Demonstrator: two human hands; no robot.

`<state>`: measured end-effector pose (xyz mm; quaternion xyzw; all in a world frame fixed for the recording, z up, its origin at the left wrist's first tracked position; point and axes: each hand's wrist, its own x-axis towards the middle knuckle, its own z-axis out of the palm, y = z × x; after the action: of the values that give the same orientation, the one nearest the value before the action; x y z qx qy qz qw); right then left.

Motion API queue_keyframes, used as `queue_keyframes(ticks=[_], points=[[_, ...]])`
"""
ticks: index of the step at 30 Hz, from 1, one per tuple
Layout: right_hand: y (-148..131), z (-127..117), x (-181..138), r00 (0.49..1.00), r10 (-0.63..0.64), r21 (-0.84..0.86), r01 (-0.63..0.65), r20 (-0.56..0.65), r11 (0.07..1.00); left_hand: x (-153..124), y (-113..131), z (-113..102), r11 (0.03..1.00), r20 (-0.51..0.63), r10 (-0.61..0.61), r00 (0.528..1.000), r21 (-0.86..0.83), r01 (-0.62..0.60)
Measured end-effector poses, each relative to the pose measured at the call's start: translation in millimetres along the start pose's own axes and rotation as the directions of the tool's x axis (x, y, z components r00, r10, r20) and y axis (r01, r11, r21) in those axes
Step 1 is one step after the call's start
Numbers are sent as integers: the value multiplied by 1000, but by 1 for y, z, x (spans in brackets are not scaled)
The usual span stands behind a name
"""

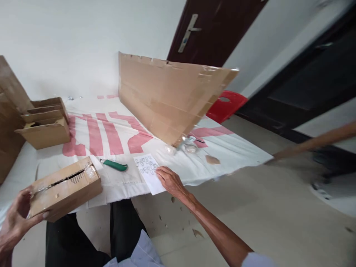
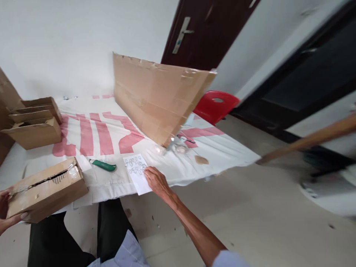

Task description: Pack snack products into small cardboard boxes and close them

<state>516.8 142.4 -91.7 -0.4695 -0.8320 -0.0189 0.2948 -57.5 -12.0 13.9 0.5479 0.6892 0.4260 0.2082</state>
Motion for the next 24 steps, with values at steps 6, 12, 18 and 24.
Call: queue_keyframes(ticks=[6,12,18,24], points=[[11,6,0,998,56,21,-56,10,998,-8,26,1,973,133,-104,986,-192,129],[10,4,8,986,162,101,-158,-36,982,-14,35,4,968,93,-113,989,-214,130],[-60,-1,53,993,73,373,-35,-89,927,-16,45,8,953,91,-129,987,-265,149],[-154,-9,103,992,-100,615,123,-71,779,-17,47,7,965,144,-70,987,-241,104]])
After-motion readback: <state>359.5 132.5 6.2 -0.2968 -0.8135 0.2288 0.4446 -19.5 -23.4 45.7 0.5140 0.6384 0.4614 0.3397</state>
